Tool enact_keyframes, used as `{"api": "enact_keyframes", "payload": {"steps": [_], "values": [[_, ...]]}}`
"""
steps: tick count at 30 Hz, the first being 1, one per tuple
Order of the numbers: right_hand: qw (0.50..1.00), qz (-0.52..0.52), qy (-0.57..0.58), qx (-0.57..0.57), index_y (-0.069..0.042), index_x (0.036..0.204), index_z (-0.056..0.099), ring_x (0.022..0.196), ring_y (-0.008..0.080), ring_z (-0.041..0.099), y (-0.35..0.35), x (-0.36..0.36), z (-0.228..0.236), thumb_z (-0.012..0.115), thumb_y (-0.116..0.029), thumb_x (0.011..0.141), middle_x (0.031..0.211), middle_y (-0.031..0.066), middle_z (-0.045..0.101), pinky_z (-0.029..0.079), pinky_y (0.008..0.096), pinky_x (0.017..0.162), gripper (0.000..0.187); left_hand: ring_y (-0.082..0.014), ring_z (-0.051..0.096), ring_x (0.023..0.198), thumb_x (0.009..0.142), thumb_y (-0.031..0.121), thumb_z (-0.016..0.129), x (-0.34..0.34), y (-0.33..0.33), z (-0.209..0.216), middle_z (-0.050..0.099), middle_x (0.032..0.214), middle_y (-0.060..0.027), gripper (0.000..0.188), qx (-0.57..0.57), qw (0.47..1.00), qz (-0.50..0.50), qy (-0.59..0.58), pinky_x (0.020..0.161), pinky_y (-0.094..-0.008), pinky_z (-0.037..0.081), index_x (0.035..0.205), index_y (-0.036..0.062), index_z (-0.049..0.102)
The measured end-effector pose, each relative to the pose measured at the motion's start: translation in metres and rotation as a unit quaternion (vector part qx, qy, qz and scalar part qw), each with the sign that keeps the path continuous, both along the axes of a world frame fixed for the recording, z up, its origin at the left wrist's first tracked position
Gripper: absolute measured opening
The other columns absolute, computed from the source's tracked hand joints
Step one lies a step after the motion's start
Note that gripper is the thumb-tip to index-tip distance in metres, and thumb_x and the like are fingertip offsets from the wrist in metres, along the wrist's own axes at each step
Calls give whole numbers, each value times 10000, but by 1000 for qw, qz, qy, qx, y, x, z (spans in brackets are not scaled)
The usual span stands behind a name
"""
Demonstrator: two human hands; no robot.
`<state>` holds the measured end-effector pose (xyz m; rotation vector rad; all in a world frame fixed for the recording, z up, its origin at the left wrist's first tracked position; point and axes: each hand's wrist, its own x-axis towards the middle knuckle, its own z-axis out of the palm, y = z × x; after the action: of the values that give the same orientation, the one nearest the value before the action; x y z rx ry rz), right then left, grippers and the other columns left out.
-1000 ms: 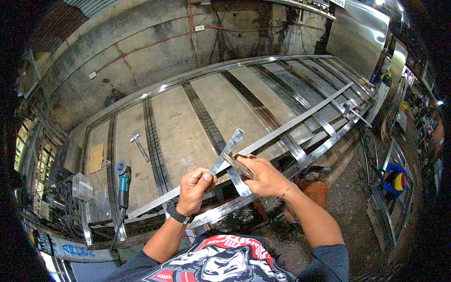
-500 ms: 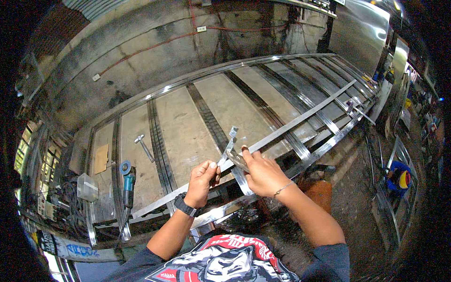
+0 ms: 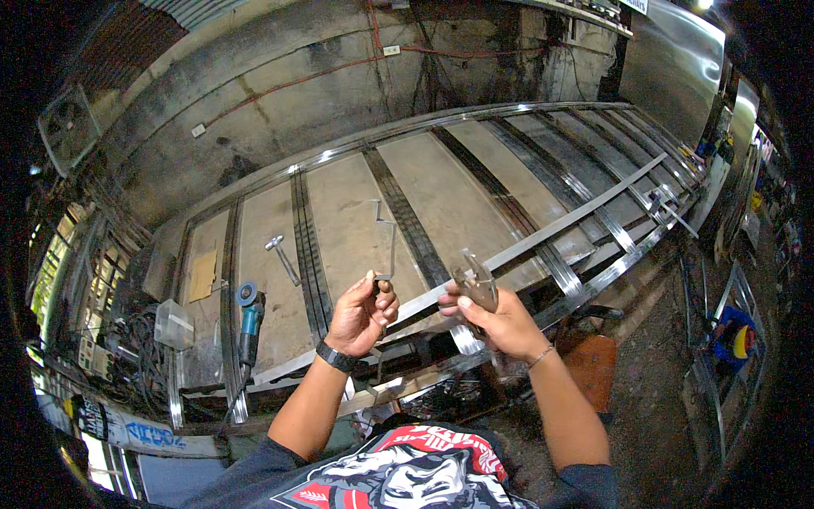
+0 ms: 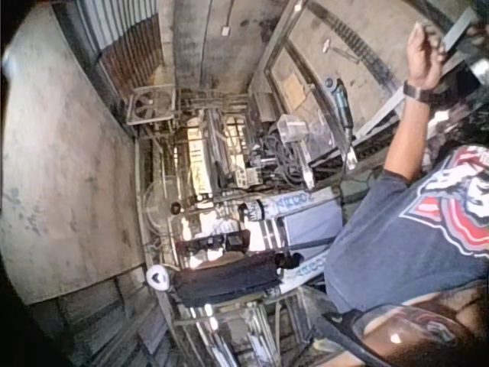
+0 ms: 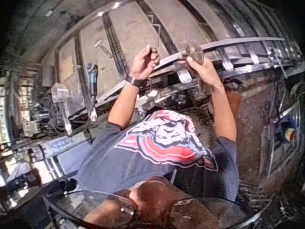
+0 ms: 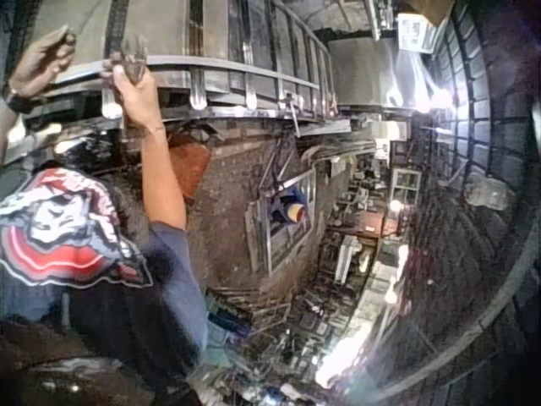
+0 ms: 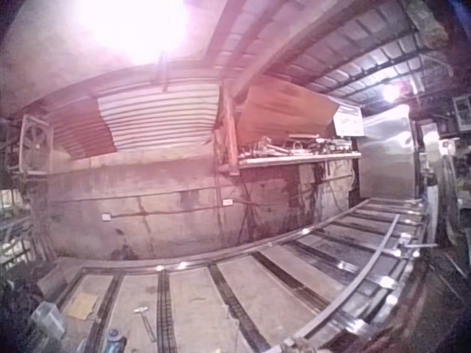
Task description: The person uses locking pliers to bend small metal tabs on a metal frame. They repeatedly clamp, bend, and release the tabs, then move to a workbench to continue bending additional tabs.
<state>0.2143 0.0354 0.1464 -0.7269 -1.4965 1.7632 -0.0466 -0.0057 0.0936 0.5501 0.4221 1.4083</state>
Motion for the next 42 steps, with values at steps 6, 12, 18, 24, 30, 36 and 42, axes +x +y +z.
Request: {"api": "enact_keyframes", "payload": {"steps": [6,12,18,24,30,36,42], "values": [[986,-35,158,-30,10,1247,582,986,207,676,18,-22,-4,635,-206,1029,975,73,677,533,355,910,311,-176,494,694,1079,417,520,28,-9,16,520,727,-35,363,-12,1000,8,25,619,-301,400,923,96,585],[983,-39,167,-64,-32,1260,575,1036,234,698,13,-35,38,643,-166,1025,1049,103,678,573,323,849,279,-102,543,623,1099,429,481,60,-16,24,590,760,-7,368,-14,989,33,145,582,-254,451,1037,88,604],[978,-51,199,-46,-39,1202,606,955,179,694,1,-36,24,691,-169,1001,1019,78,695,588,333,847,254,-50,503,602,1108,410,472,87,-26,17,560,763,35,327,60,927,195,314,546,-213,419,1135,106,590],[975,-83,202,-49,-35,1205,597,969,189,696,-11,-33,24,699,-133,988,1006,76,687,585,326,847,259,-253,634,895,931,112,738,106,-45,25,636,989,-120,264,198,754,385,494,797,-322,508,1157,-3,664],[986,-82,144,-16,-26,1251,581,1006,213,691,-29,-28,29,685,-146,998,1067,111,687,592,347,848,299,-273,668,842,930,73,719,110,-64,20,663,1042,-141,202,134,763,362,519,739,-331,529,1126,23,701],[980,-41,179,-74,-35,1299,552,1026,238,691,-27,-16,10,675,-164,1006,1044,122,678,603,368,829,343,-210,628,987,939,112,743,99,-74,18,651,1044,-120,224,167,834,267,452,853,-316,508,1104,-35,707],[986,-85,114,-85,1,1293,543,1039,327,713,-23,-13,14,626,-225,1025,1054,179,713,599,445,902,361,-202,595,927,954,195,745,75,-61,9,611,957,-88,235,126,872,205,425,848,-322,480,1094,8,759]]}}
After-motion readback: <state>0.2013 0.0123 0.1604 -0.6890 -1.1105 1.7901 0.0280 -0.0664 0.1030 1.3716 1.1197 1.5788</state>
